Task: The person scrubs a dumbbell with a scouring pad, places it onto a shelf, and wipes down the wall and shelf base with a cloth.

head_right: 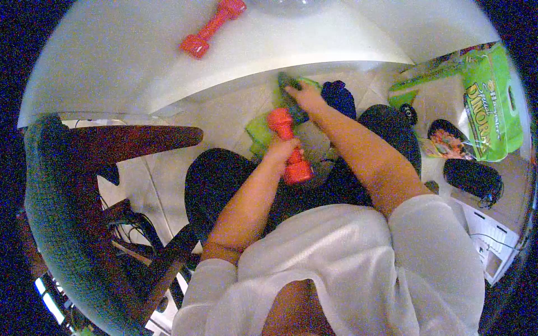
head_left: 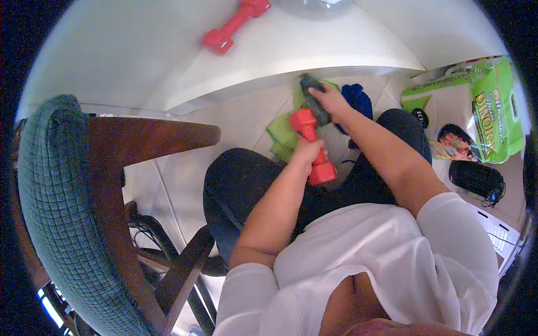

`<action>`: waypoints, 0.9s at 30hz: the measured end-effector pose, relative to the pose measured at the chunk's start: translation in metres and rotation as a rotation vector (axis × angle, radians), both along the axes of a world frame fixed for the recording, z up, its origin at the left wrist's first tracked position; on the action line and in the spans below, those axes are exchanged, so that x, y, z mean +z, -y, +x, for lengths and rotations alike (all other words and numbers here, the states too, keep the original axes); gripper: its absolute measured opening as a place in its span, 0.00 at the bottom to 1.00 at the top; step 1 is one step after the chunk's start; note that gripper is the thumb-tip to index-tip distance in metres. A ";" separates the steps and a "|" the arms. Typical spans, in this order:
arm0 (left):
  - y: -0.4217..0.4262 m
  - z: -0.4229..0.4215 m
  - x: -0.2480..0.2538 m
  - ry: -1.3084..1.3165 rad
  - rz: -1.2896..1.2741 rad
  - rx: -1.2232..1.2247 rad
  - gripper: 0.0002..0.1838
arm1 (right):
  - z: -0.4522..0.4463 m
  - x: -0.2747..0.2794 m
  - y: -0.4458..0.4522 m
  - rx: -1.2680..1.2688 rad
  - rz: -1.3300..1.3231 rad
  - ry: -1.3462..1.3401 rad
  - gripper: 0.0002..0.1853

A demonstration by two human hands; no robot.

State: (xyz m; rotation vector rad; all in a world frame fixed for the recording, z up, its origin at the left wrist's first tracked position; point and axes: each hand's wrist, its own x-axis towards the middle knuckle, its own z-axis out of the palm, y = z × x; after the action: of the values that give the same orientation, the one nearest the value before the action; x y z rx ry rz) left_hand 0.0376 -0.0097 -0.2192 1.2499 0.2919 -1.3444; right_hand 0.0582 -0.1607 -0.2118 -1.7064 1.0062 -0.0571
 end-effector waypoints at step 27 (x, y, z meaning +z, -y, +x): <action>0.003 0.000 -0.003 -0.119 -0.017 0.035 0.13 | -0.021 0.019 0.000 0.129 0.218 0.069 0.22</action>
State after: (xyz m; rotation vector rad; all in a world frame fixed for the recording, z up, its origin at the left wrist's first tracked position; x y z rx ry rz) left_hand 0.0377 -0.0132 -0.2221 1.1477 0.3833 -1.3903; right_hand 0.0376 -0.1611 -0.1931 -1.5553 0.8182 0.0745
